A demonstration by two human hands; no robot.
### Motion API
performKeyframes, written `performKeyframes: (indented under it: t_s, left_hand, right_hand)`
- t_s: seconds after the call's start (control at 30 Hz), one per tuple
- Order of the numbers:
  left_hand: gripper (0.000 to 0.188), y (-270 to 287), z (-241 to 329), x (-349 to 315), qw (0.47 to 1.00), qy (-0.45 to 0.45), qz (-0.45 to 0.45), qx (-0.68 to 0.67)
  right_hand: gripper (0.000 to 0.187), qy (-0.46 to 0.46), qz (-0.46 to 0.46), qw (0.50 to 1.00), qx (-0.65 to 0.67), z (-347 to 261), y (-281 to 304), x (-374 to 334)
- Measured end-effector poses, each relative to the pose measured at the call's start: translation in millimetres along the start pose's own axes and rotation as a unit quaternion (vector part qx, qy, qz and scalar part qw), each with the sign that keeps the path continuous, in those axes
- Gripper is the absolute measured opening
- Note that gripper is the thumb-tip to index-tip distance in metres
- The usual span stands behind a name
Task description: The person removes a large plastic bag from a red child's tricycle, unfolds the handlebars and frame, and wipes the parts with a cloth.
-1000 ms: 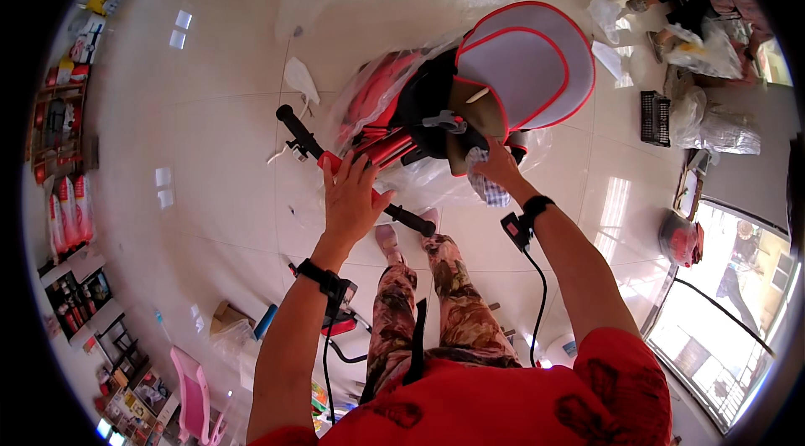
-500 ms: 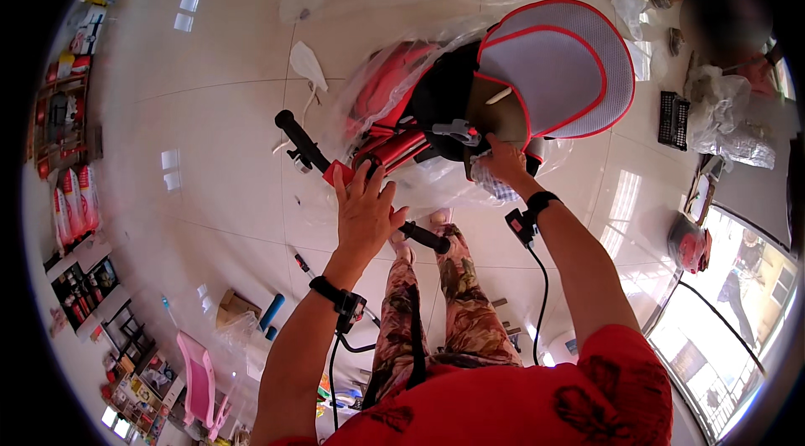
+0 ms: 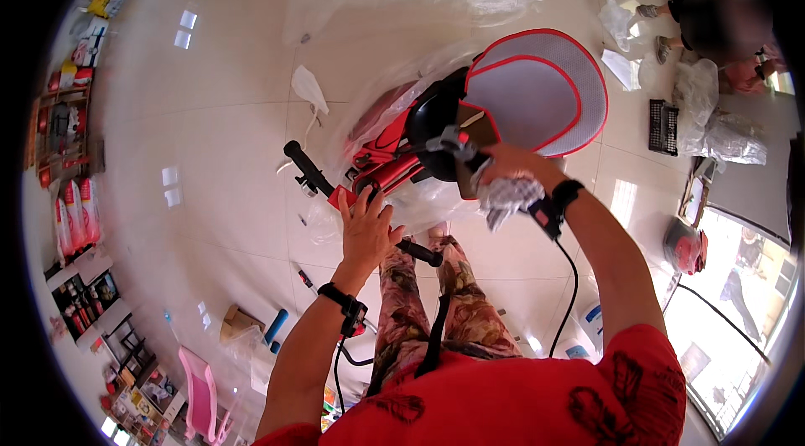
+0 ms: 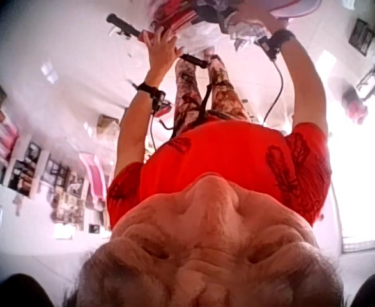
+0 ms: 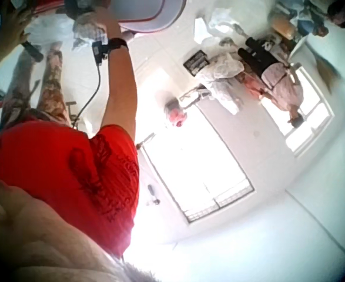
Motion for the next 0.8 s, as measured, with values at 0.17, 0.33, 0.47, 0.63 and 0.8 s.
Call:
performKeyframes:
  t_s: [0.17,0.33,0.47,0.63,0.8]
  left_hand:
    - [0.035,3,-1,5,1.0,-0.019,0.001,-0.012]
    - [0.027,9,-13,18,0.992,0.002,-0.053,-0.115]
    - [0.018,12,-48,60,0.927,0.174,-0.008,-0.331]
    - [0.024,-10,-84,142,0.955,0.105,-0.063,-0.271]
    - [0.03,-95,-105,201,0.942,0.084,-0.249,-0.209]
  right_hand:
    - [0.062,0.004,0.144,0.981,0.128,-16,-23,-32]
    - [0.075,0.069,0.166,0.969,0.17,-18,13,-62]
    - [0.072,0.023,0.14,0.981,0.131,-9,8,-60]
    - [0.072,-0.001,0.104,0.985,0.141,-22,10,-65]
    - [0.076,-0.017,0.095,0.987,0.131,-14,16,-60]
Point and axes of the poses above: each hand's wrist, its own x-axis towards the middle knuckle, its own y-axis out of the back of the hand, z = x × y, the point moved 4 cm from there along x, towards the middle knuckle
